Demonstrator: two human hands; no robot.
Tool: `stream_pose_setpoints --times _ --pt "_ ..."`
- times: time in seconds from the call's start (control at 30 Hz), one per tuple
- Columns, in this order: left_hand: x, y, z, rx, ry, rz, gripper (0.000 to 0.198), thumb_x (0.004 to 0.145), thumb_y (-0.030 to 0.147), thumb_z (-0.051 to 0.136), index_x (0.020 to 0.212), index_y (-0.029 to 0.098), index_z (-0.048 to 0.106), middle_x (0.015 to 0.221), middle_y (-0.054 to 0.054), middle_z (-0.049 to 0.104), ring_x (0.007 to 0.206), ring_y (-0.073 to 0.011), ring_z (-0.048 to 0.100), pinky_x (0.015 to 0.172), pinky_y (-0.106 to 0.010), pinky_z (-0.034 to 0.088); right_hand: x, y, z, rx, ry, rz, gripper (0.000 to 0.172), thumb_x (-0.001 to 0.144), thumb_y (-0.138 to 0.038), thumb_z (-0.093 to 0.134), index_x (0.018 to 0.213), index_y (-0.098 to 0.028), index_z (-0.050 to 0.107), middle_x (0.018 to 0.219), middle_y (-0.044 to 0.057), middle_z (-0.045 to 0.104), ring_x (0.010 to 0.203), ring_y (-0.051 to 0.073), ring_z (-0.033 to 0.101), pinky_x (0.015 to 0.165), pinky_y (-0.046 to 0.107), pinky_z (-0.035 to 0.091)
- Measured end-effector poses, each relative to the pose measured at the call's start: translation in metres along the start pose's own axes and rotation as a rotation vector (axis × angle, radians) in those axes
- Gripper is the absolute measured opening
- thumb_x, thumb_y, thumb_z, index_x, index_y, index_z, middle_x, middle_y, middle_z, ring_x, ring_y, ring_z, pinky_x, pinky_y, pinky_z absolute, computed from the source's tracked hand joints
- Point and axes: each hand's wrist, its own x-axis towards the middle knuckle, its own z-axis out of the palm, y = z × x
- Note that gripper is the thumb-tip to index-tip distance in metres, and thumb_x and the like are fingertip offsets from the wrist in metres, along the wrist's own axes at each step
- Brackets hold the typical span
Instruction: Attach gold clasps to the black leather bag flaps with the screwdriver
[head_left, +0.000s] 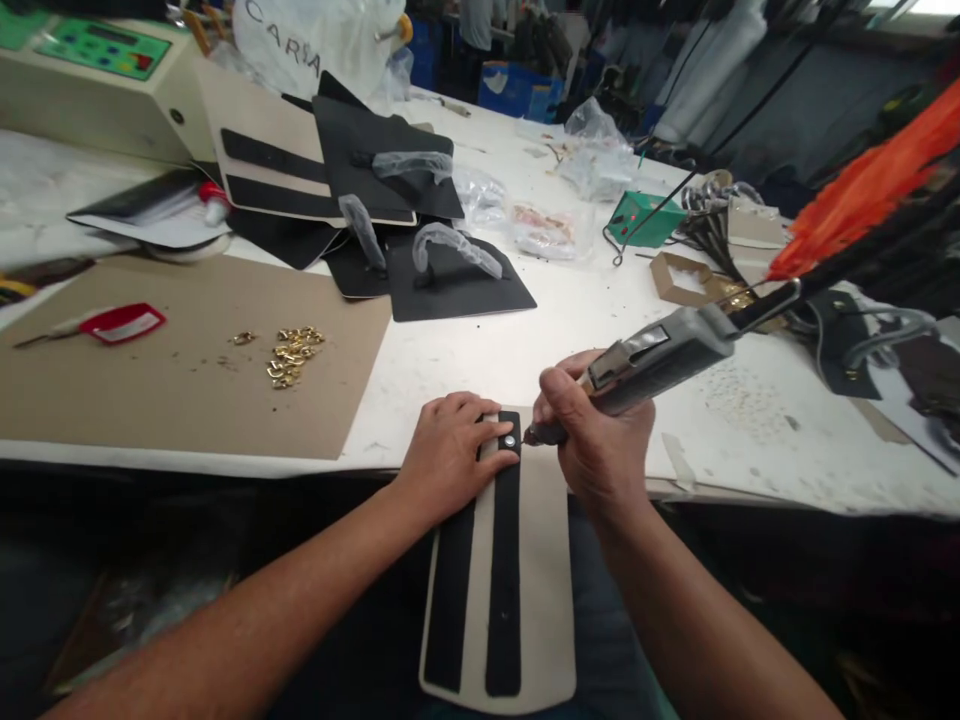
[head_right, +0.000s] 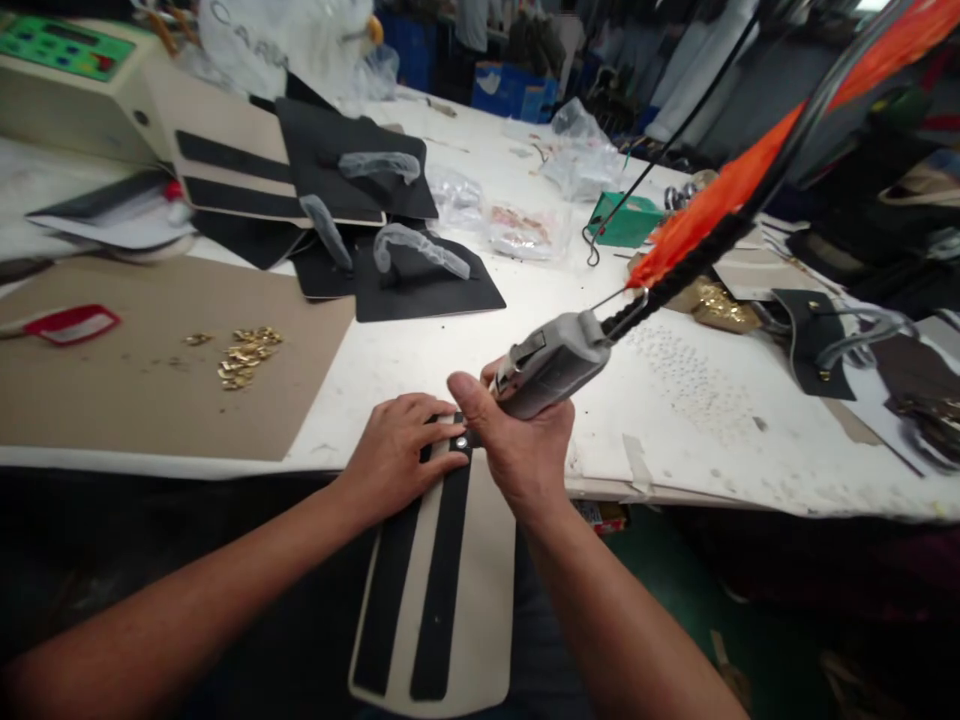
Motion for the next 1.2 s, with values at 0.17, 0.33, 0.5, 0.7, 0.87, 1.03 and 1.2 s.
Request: stream_pose_setpoints --times 0.17,0.33,0.5,0.7,0.87,1.03,1.2 --pt "0.0 -0.001 0.0 -0.021 -0.001 0.002 0.029 0.088 0.044 0.082 0.114 0.034 0.078 0.135 0.0 0.071 0.129 -0.0303 0.056 0.106 -0.053 0.041 0.003 0.007 0.008 -0.085 -0.043 -0.001 0.039 0.079 -0.048 0.089 0.082 -0.02 0.063 0.068 -0.002 0.062 0.058 0.015 0.059 0.055 0.028 0.051" --pt "0.0 -0.002 0.0 -0.033 0.007 0.01 0.028 0.087 0.044 0.082 0.113 0.033 0.078 0.133 0.0 0.071 0.129 -0.0308 0.057 0.106 -0.053 0.041 0.002 0.012 0.008 -0.107 -0.048 0.006 0.037 0.081 -0.047 0.088 0.082 -0.02 0.063 0.066 -0.002 0.062 0.058 0.015 0.059 0.055 0.028 0.051" --pt "0.0 -0.001 -0.001 -0.038 0.002 0.004 0.028 0.087 0.043 0.082 0.113 0.034 0.078 0.134 0.0 0.071 0.13 -0.0309 0.056 0.106 -0.053 0.041 0.001 0.016 0.006 -0.121 -0.056 0.001 0.034 0.082 -0.043 0.087 0.082 -0.02 0.063 0.066 -0.002 0.062 0.058 0.015 0.059 0.056 0.028 0.05" --pt "0.001 0.0 -0.002 -0.03 -0.015 -0.004 0.028 0.088 0.043 0.081 0.115 0.033 0.078 0.135 0.0 0.071 0.131 -0.031 0.055 0.107 -0.054 0.041 0.002 0.014 0.006 -0.102 -0.088 -0.049 0.03 0.086 -0.036 0.083 0.077 -0.021 0.058 0.067 -0.003 0.061 0.056 0.015 0.059 0.055 0.028 0.05" --pt "0.001 0.0 -0.002 -0.011 -0.024 -0.006 0.03 0.089 0.046 0.08 0.115 0.033 0.078 0.136 -0.003 0.07 0.131 -0.0321 0.056 0.105 -0.055 0.043 0.002 0.011 0.005 -0.128 -0.173 -0.032 0.026 0.086 -0.035 0.081 0.079 -0.021 0.06 0.069 -0.003 0.063 0.056 0.014 0.059 0.054 0.029 0.05" --pt "0.0 0.0 -0.001 -0.011 -0.015 -0.003 0.029 0.089 0.045 0.08 0.115 0.033 0.079 0.135 -0.003 0.07 0.13 -0.0322 0.056 0.105 -0.055 0.043 0.003 0.014 0.002 -0.094 -0.209 -0.039 0.025 0.087 -0.033 0.079 0.079 -0.022 0.058 0.071 -0.003 0.063 0.056 0.013 0.057 0.053 0.028 0.05" --pt "0.001 0.0 0.0 0.013 -0.012 0.011 0.026 0.092 0.043 0.076 0.116 0.033 0.077 0.132 -0.003 0.072 0.128 -0.0314 0.057 0.102 -0.053 0.043 0.001 0.017 0.0 0.018 -0.3 -0.102 0.025 0.088 -0.027 0.078 0.078 -0.022 0.057 0.073 -0.003 0.061 0.06 0.014 0.057 0.057 0.029 0.05"
